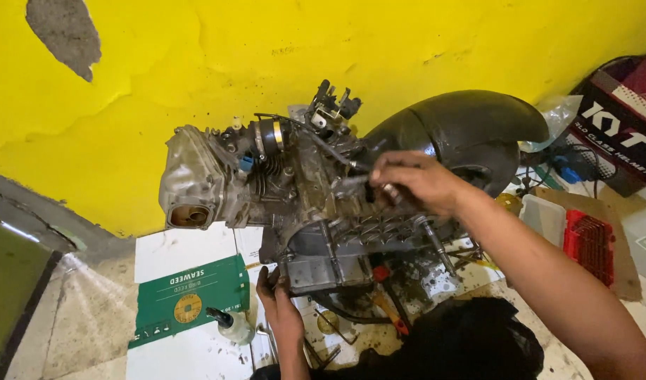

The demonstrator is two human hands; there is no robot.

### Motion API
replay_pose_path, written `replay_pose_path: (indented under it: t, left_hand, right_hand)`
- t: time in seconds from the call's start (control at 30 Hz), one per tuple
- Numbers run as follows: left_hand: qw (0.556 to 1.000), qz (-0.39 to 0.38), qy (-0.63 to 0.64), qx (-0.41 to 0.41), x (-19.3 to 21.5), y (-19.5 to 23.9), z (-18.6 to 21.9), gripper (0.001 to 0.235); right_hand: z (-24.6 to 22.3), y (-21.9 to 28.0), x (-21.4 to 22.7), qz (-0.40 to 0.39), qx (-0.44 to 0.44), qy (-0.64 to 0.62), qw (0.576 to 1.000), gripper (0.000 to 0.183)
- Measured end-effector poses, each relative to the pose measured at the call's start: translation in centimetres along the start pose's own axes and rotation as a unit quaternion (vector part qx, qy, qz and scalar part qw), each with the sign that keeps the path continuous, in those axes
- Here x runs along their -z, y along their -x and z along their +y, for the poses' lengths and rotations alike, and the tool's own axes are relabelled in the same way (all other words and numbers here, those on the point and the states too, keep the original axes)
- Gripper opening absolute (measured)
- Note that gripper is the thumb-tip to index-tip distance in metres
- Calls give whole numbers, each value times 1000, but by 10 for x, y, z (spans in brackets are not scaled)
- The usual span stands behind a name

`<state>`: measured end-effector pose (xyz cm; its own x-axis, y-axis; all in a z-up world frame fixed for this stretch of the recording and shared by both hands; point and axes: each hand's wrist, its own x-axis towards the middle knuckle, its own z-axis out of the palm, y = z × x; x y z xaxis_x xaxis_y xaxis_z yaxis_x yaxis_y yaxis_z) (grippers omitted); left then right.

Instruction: The person cleans and inspects a motorcycle engine block using a brush and manual manipulation.

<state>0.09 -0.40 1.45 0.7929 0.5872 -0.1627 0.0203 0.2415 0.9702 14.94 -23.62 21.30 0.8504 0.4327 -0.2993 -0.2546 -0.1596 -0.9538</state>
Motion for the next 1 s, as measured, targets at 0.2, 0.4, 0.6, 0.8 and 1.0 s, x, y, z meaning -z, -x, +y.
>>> replay_pose_path:
  t: [0.2,0.4,0.6,0.8,1.0]
  left_hand:
    - [1000,0,-18,-3,0,2,2,59]
    - [1000,-6,5,-16,1,-6,-10,56]
    - [999,4,-4,42,-1,5,13,61]
    - [1000,-12,19,-12,3,-10,-14,62]
    - [1000,-6,-3,-25,4,-14,-20,58]
  right_hand:
    - [-44,-29,-15,26,241,-70,968,15]
    - [-110,-75,-37,104,316,-75,940,15]
    - [-147,-110,-77,171,244,49,953,21]
    - [-151,-154,-113,168,190,347,903,38]
    - [-126,-212,-130,254,195,499,805,23]
